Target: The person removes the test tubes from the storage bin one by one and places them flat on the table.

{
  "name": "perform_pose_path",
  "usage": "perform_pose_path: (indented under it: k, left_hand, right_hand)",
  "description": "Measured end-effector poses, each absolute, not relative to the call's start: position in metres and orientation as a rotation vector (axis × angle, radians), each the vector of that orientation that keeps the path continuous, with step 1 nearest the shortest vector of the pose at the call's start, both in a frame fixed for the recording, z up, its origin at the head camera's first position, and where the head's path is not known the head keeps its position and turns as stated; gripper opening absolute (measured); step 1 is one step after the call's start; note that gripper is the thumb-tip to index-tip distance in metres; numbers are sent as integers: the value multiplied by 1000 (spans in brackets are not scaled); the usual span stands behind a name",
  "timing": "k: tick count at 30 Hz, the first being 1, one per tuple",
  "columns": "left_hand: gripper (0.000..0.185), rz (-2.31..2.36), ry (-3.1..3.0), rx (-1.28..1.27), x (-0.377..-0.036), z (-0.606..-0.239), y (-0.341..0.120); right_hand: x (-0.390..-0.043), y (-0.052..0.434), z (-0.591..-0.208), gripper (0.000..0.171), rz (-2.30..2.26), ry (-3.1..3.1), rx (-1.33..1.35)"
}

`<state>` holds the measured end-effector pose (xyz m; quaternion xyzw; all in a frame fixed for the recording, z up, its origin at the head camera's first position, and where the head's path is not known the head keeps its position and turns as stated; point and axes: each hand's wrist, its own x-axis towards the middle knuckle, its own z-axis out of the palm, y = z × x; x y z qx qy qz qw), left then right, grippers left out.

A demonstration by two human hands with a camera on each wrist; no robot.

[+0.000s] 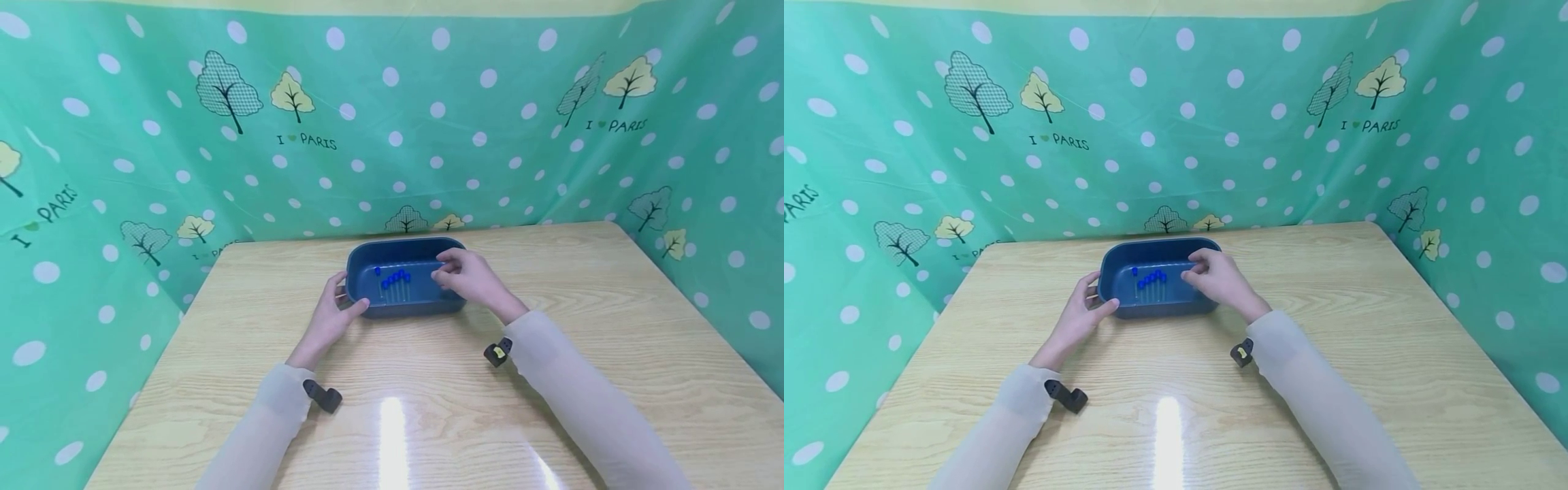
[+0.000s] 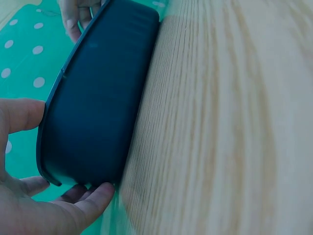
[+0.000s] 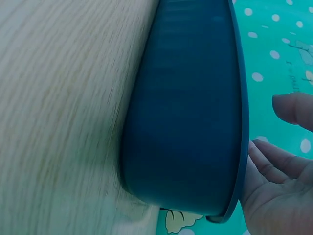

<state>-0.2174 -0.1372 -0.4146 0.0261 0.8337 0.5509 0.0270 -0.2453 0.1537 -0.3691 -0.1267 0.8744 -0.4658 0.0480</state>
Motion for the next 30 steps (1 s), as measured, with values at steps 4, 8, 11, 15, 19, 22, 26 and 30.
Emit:
perform_pose_path:
  k: [4,8,11,15,19,22,26,30]
  left_hand:
    - [78,1697,2577,82,-218,-414,-137]
    - [78,1692,2578,80,-218,-414,-137]
    - [79,1691,2581,83,-218,-414,-137]
    - [79,1690,2583,85,-218,-415,-138]
    - [79,1685,2588,85,-218,-415,-137]
    - [79,1680,2592,77,-218,-415,-137]
    - [78,1669,2595,66,-218,-415,-137]
    - [78,1669,2596,69,-218,-415,-137]
  right_hand:
    - [-249,148,-368,47,-1371,2675,-380]
    - [-253,141,-366,47,-1332,2663,-386]
    - [-255,136,-364,46,-1316,2646,-389]
    - [-260,132,-364,46,-1277,2647,-383]
    - [-266,129,-366,49,-1219,2664,-370]
    - [-270,127,-367,49,-1198,2652,-357]
    - [-273,123,-368,49,-1188,2617,-346]
    - [-274,118,-368,48,-1149,2608,-339]
